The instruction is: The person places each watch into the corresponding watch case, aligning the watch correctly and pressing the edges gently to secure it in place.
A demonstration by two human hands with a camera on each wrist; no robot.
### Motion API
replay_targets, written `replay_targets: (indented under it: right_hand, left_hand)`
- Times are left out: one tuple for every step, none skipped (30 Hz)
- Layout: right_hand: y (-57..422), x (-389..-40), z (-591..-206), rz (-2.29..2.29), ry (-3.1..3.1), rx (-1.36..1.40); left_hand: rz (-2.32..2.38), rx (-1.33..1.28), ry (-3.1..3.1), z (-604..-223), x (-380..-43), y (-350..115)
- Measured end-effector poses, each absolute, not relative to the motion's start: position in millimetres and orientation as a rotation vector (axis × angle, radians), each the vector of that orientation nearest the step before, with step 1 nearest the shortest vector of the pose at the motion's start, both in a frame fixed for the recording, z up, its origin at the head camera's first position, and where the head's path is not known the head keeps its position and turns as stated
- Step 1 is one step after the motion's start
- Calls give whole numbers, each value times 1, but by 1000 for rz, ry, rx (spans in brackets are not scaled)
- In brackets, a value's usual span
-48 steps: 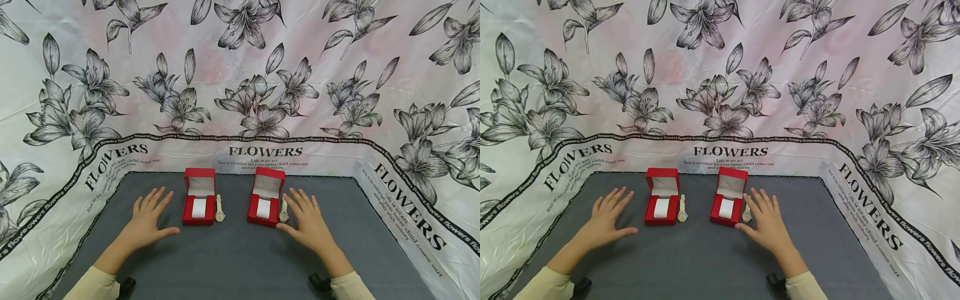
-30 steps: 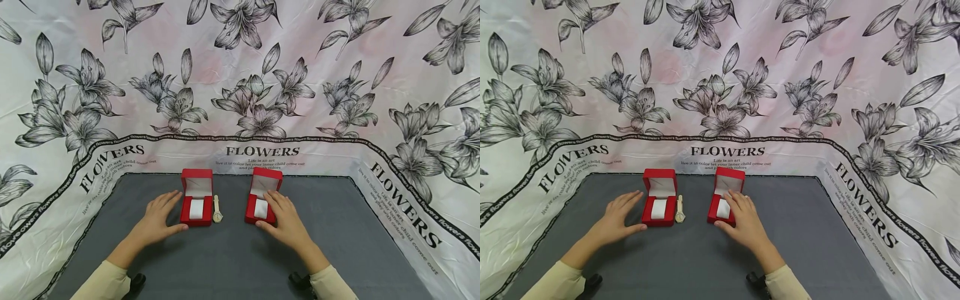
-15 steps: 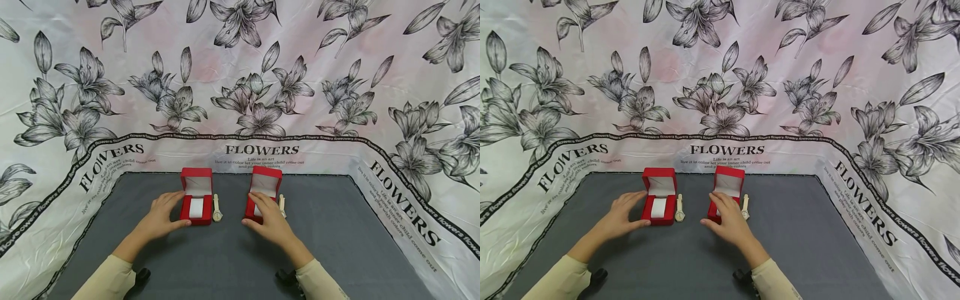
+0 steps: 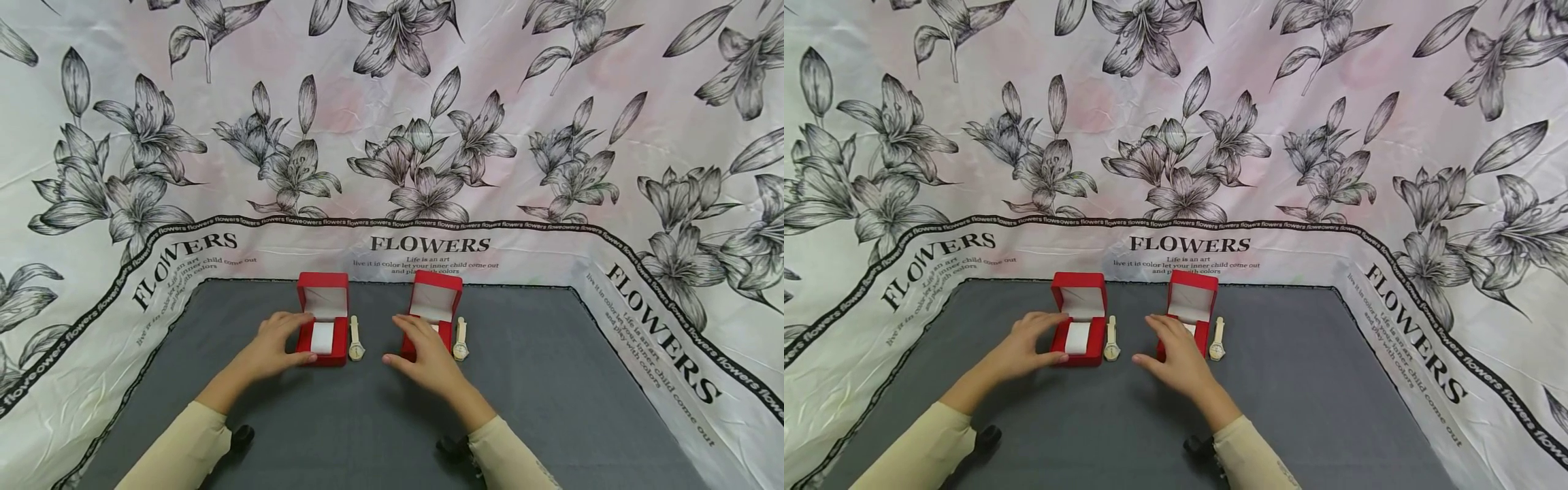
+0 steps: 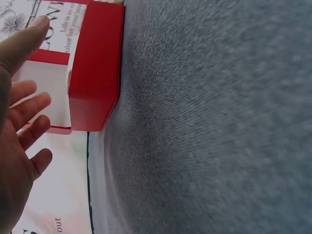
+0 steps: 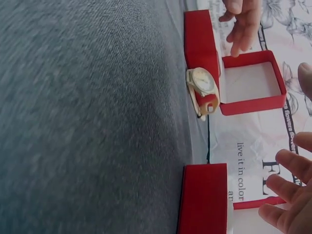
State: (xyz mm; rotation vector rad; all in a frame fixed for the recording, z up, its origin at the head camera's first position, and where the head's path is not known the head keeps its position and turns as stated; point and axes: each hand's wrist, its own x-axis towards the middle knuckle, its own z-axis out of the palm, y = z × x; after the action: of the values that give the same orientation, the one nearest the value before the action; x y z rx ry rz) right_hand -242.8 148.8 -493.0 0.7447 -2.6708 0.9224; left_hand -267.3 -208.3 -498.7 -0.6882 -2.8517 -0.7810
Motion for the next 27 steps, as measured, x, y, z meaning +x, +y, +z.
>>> replay_targets:
  right_hand:
    - [148,-243,-494,931,-2669,749]
    - [147,-244,-495,932,-2667,750]
    - [146,-244,-496,936,-2666,752]
    - [145,-244,-496,939,-2669,753]
    - [145,-243,-496,944,-2671,752]
    - [144,-243,-496,946,-2676,749]
    - [143,-242,-496,946,-2682,748]
    - [143,-242,-496,947,-2690,744]
    - [142,-242,-496,955,-2696,743]
    - [141,-242,-496,957,-2702,744]
    - [140,-242,-495,962,-2706,746]
    - [140,-242,-496,962,-2709,748]
    - [139,-242,-495,965,-2709,751]
    - [138,-243,-496,968,-2711,750]
    - [137,-243,-496,970,-2707,752]
    - [137,-243,-496,971,-2705,751]
    - [136,-243,-496,975,-2703,751]
    - [135,-244,-496,968,-2707,748]
    - [134,-245,-496,965,-2711,746]
    - [133,-246,-496,963,-2716,745]
    - [132,-246,-496,964,-2722,745]
    - [131,-248,-496,959,-2731,746]
    - [129,-249,-496,955,-2739,748]
    - [128,-250,-496,947,-2749,749]
    - [126,-251,-496,953,-2750,754]
    - [125,-252,-496,956,-2751,756]
    - [123,-253,-496,957,-2753,758]
  left_hand:
    - [-784,-694,-2855,-499,-270,-208]
    - [-785,-697,-2862,-500,-272,-207]
    - [-786,-701,-2867,-501,-274,-206]
    - [-785,-699,-2874,-501,-275,-205]
    - [-783,-697,-2882,-501,-277,-203]
    - [-787,-697,-2887,-502,-279,-202]
    - [-791,-695,-2894,-501,-280,-201]
    - [-783,-696,-2900,-502,-281,-200]
    - [-782,-698,-2901,-502,-282,-199]
    - [-781,-697,-2905,-501,-283,-199]
    - [-780,-698,-2908,-502,-284,-199]
    - [-779,-698,-2911,-502,-285,-199]
    - [-771,-699,-2915,-502,-286,-200]
    - [-765,-700,-2917,-503,-287,-200]
    - [-770,-697,-2921,-503,-288,-200]
    - [-771,-694,-2927,-503,-289,-201]
    - [-770,-694,-2929,-504,-290,-201]
    - [-770,-692,-2931,-504,-291,-201]
    - [-768,-694,-2932,-504,-292,-202]
    - [-769,-693,-2935,-504,-293,-202]
    - [-767,-695,-2939,-504,-294,-202]
    - [-759,-695,-2946,-503,-295,-202]
    - [-752,-697,-2951,-503,-296,-202]
    - [-744,-697,-2958,-503,-296,-202]
    - [-740,-692,-2968,-503,-297,-202]
    - [-732,-691,-2976,-502,-298,-201]
    - [-723,-690,-2984,-502,-299,-201]
